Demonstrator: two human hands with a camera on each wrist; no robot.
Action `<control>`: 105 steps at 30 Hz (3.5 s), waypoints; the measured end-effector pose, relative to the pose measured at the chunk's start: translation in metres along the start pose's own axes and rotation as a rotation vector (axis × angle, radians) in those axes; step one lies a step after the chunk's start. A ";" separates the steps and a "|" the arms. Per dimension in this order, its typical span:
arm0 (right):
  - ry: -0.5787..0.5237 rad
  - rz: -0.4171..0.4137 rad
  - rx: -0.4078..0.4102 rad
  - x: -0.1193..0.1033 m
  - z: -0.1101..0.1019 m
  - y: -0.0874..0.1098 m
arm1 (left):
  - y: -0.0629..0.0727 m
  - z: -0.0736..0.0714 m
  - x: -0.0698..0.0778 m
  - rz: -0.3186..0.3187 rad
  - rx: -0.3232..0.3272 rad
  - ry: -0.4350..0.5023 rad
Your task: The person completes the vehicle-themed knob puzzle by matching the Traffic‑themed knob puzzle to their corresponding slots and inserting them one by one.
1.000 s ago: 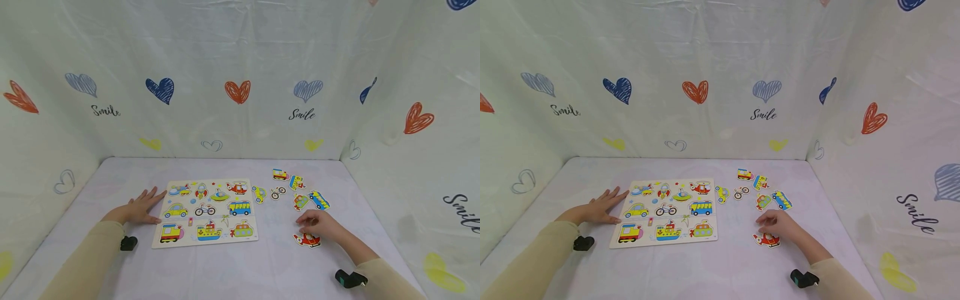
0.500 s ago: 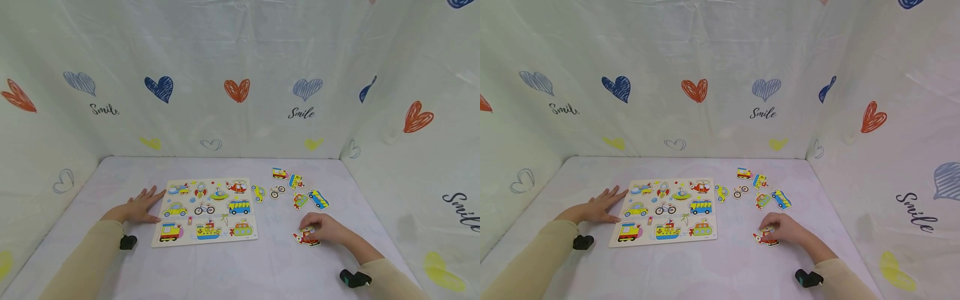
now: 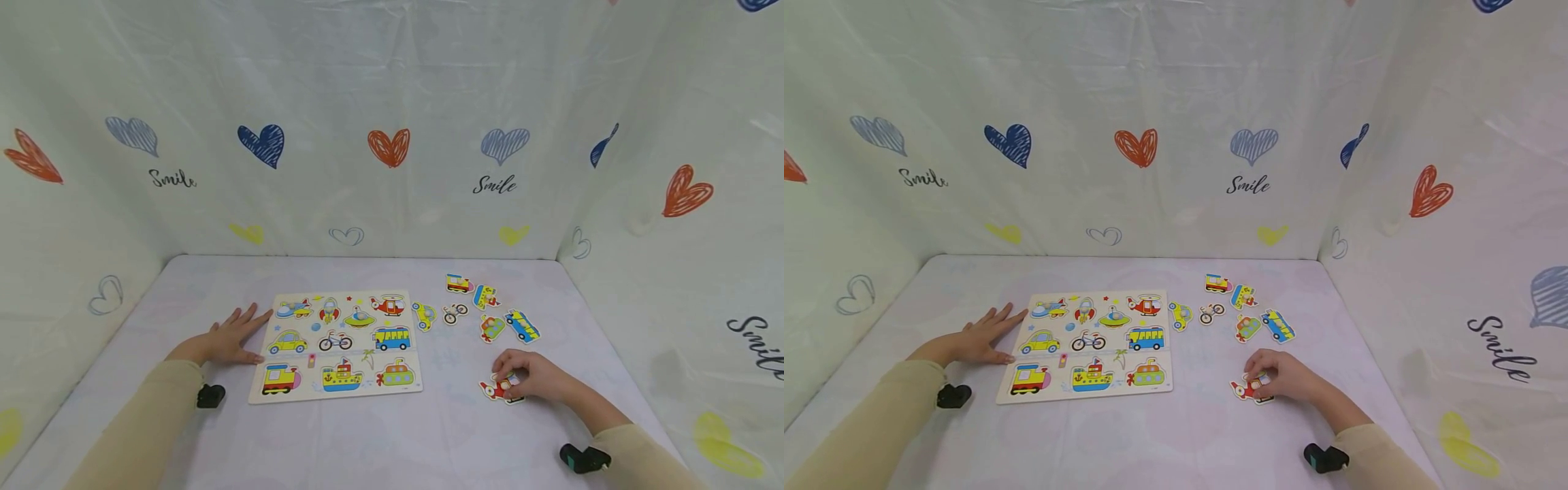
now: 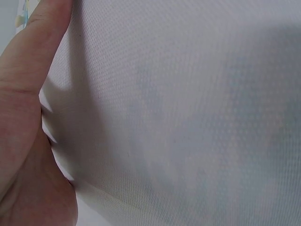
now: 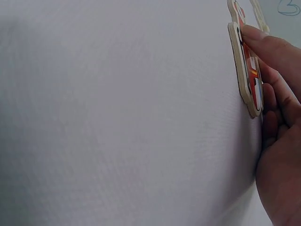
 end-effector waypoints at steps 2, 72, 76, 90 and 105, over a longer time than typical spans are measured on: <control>0.008 0.015 0.008 0.002 0.000 0.001 | 0.001 -0.001 0.001 0.000 0.001 -0.001; 0.105 -0.006 0.055 -0.071 0.009 -0.111 | 0.001 0.000 -0.001 -0.018 -0.006 0.034; 0.107 -0.027 0.056 -0.077 0.007 -0.124 | -0.001 0.002 -0.005 -0.027 -0.014 0.038; 0.098 -0.042 0.073 -0.080 0.008 -0.170 | 0.001 0.001 -0.002 -0.033 -0.018 0.038; 0.133 0.021 0.108 -0.056 0.022 -0.208 | 0.001 0.001 -0.002 -0.030 -0.010 0.035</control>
Point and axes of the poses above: each hand's wrist, its own y-axis away from the middle knuckle, its own z-axis out of the palm, x = y × z, the point moved 8 cm from there along -y, towards the middle knuckle, and after that the axes turned 12 degrees about -z, right-handed, at the moved point
